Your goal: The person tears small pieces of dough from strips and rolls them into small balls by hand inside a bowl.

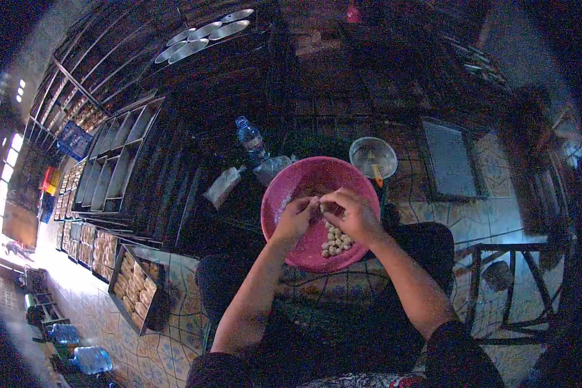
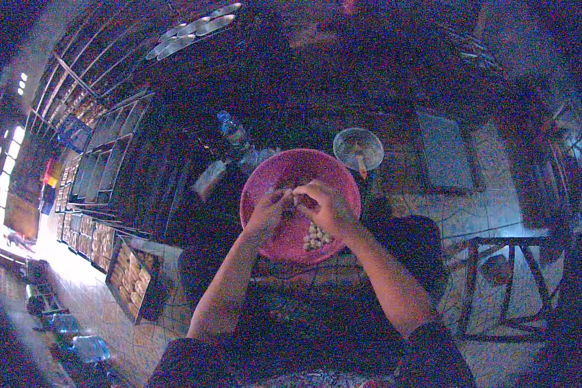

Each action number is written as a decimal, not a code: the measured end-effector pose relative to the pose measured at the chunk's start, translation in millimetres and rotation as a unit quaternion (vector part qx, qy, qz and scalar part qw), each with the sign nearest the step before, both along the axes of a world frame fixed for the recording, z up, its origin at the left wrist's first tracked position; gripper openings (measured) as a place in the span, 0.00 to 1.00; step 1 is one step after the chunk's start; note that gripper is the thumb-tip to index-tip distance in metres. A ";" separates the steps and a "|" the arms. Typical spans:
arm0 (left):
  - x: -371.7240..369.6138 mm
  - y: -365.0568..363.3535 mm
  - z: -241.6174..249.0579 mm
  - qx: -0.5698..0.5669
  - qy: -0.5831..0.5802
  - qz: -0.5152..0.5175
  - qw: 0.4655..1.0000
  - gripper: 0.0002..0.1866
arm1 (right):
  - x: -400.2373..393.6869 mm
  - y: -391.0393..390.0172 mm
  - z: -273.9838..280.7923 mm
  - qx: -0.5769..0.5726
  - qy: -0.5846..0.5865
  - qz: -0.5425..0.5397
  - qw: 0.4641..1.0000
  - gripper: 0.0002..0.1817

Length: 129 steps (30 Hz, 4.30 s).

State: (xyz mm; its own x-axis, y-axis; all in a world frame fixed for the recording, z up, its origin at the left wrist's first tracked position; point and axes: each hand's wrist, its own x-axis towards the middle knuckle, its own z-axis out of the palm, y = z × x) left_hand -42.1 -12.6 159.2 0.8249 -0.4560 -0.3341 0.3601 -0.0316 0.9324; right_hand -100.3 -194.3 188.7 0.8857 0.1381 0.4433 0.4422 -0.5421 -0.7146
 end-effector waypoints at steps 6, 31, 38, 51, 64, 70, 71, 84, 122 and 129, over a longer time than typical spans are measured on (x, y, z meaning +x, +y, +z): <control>4.1 0.7 4.1 0.114 -0.128 -0.099 0.980 0.16 | 1.7 -6.0 -13.8 -0.027 -0.013 -0.031 0.999 0.17; -3.5 -6.2 14.2 0.171 -0.328 0.082 0.925 0.09 | 13.4 -4.1 -36.8 0.358 0.215 -0.060 0.906 0.18; -0.8 -4.1 -2.8 0.175 -0.424 0.020 0.888 0.12 | 16.7 -11.0 -57.2 0.358 0.194 -0.065 0.911 0.18; -11.3 -5.9 12.4 0.223 -0.388 0.116 0.887 0.12 | 13.5 -1.8 -52.5 0.312 0.199 -0.107 0.923 0.15; -16.7 -1.5 22.5 0.067 -0.167 0.067 0.981 0.16 | 9.3 5.9 -35.5 0.212 0.156 -0.094 0.960 0.18; -13.9 -6.6 10.2 -0.012 -0.084 0.103 0.991 0.15 | -0.7 4.9 -12.4 0.089 0.098 -0.203 0.970 0.17; -13.4 -7.1 10.4 -0.017 -0.066 0.102 0.992 0.15 | -2.0 1.9 -9.0 0.077 0.106 -0.200 0.971 0.16; -10.0 -3.6 6.1 -0.133 0.003 0.074 0.988 0.13 | 0.5 -2.5 2.1 0.010 -0.030 -0.021 0.999 0.19; -6.8 -4.9 -18.9 -0.088 0.035 0.051 0.994 0.13 | 2.0 2.7 -18.5 0.197 0.076 -0.119 0.970 0.12; -21.8 -10.7 1.8 -0.080 0.063 0.085 0.991 0.14 | -0.5 8.2 -4.3 0.088 0.014 -0.049 0.995 0.12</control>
